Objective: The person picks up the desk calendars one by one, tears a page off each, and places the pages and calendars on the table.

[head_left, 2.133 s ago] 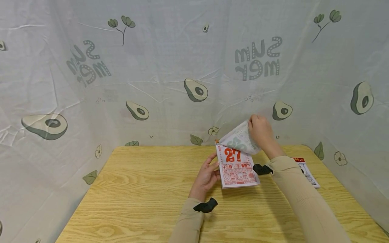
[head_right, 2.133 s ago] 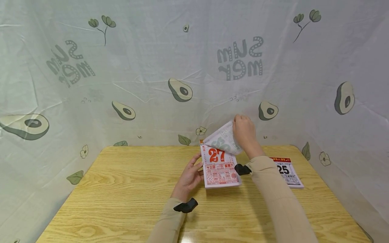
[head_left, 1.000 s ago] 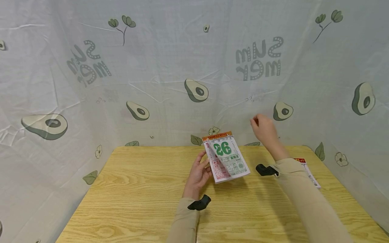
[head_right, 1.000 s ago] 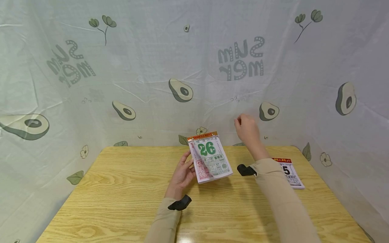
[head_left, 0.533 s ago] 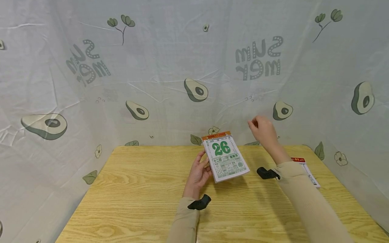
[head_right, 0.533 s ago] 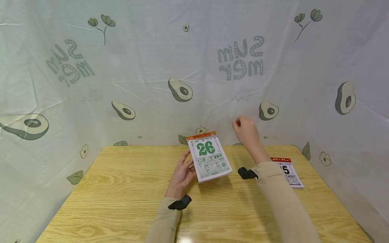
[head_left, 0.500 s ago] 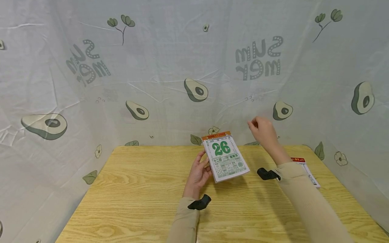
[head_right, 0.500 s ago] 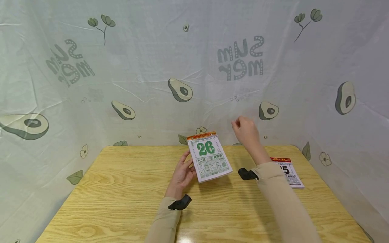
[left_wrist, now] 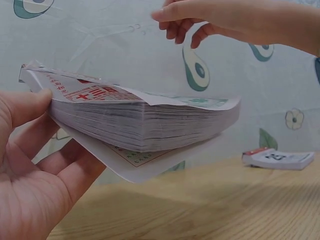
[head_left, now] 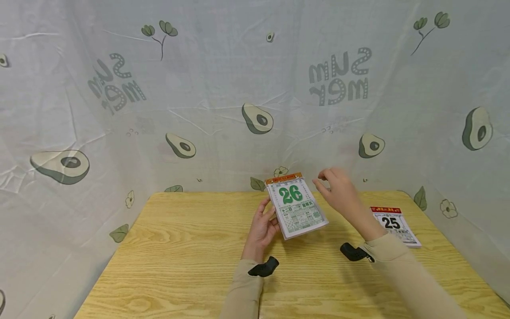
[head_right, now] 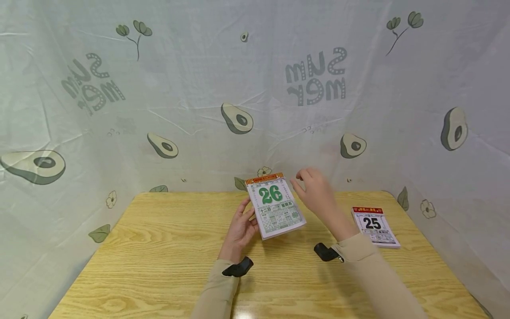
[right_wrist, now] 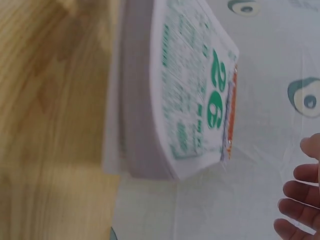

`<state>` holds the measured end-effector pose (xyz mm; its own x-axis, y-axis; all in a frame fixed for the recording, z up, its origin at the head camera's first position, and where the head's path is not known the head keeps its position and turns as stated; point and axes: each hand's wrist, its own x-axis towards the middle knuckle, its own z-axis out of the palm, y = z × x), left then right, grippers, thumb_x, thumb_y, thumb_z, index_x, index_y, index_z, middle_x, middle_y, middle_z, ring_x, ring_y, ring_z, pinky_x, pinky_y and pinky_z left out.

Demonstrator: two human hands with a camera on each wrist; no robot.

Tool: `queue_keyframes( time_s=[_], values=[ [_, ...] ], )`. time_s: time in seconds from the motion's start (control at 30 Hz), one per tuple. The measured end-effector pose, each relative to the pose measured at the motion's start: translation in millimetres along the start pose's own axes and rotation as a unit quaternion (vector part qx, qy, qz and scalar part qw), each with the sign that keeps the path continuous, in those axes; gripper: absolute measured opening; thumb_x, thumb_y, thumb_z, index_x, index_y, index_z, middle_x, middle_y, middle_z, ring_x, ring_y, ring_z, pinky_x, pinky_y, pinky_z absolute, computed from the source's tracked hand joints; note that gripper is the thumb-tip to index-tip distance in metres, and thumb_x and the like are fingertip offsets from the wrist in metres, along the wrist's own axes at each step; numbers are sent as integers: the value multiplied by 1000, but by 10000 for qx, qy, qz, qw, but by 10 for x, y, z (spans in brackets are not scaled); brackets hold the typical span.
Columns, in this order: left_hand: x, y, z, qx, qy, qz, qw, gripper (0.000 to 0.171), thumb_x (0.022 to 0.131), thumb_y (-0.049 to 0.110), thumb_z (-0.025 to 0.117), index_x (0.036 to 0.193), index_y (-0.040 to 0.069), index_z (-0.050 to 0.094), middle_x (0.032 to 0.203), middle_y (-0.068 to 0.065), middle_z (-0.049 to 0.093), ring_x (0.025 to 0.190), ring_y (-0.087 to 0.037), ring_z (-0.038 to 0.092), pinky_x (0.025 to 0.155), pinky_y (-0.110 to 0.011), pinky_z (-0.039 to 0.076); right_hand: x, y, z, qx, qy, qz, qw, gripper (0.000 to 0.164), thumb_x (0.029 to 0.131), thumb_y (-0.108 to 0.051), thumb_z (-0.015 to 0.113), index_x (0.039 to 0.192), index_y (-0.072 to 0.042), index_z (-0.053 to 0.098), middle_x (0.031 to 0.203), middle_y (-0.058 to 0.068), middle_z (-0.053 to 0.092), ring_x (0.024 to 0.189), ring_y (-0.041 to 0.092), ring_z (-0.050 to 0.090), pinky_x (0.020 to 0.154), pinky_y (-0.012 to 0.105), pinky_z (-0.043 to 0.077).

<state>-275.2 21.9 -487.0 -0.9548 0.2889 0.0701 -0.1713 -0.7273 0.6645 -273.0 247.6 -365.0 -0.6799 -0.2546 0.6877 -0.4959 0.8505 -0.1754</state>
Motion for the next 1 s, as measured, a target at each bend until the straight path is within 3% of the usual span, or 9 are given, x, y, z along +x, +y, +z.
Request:
queue_keyframes(
  time_s=[0.37, 0.53, 0.77, 0.83, 0.93, 1.0],
  values=[
    [3, 0, 29, -14, 105, 26, 9999, 38, 102, 11, 47, 138, 23, 47, 116, -5, 69, 92, -19, 71, 77, -35, 56, -280, -179, 110, -72, 21, -1547, 9879, 34, 72, -22, 84, 95, -6, 66, 93, 8, 65, 87, 24, 61, 74, 39, 53],
    [8, -7, 19, -40, 157, 37, 9999, 37, 103, 11, 46, 138, 23, 48, 115, -5, 70, 91, -19, 71, 76, -35, 56, -369, -221, 153, 60, -155, -2192, 9755, 36, 72, -29, 84, 95, -8, 68, 93, 3, 64, 81, 18, 59, 69, 34, 50],
    [0, -2, 10, 36, 220, 36, 9997, 39, 103, 13, 47, 141, 24, 45, 116, -5, 70, 91, -18, 72, 77, -34, 56, -455, -243, 222, 185, -397, -2746, 9606, 41, 73, -38, 82, 99, -10, 68, 96, 2, 62, 89, 20, 59, 78, 39, 49],
    [-4, -1, 9, 27, 218, 27, 9998, 40, 103, 13, 46, 141, 24, 45, 117, -5, 70, 91, -18, 72, 77, -34, 56, -475, -244, 240, 184, -456, -2816, 9583, 40, 79, -45, 77, 100, -12, 67, 98, 2, 62, 91, 20, 58, 79, 39, 49],
    [-6, -4, 3, 27, 179, 28, 9998, 41, 103, 13, 46, 142, 23, 44, 118, -5, 69, 91, -18, 72, 78, -34, 56, -505, -237, 262, 75, -526, -2881, 9561, 46, 91, -58, 58, 101, -14, 66, 100, 1, 62, 94, 19, 58, 80, 40, 50],
    [-6, -7, 0, 30, 153, 32, 9999, 41, 103, 13, 46, 142, 23, 44, 118, -5, 69, 92, -17, 72, 77, -34, 56, -519, -235, 268, 6, -589, -2864, 9563, 52, 93, -62, 47, 102, -15, 66, 102, 1, 62, 96, 19, 57, 80, 40, 49]
  ],
)
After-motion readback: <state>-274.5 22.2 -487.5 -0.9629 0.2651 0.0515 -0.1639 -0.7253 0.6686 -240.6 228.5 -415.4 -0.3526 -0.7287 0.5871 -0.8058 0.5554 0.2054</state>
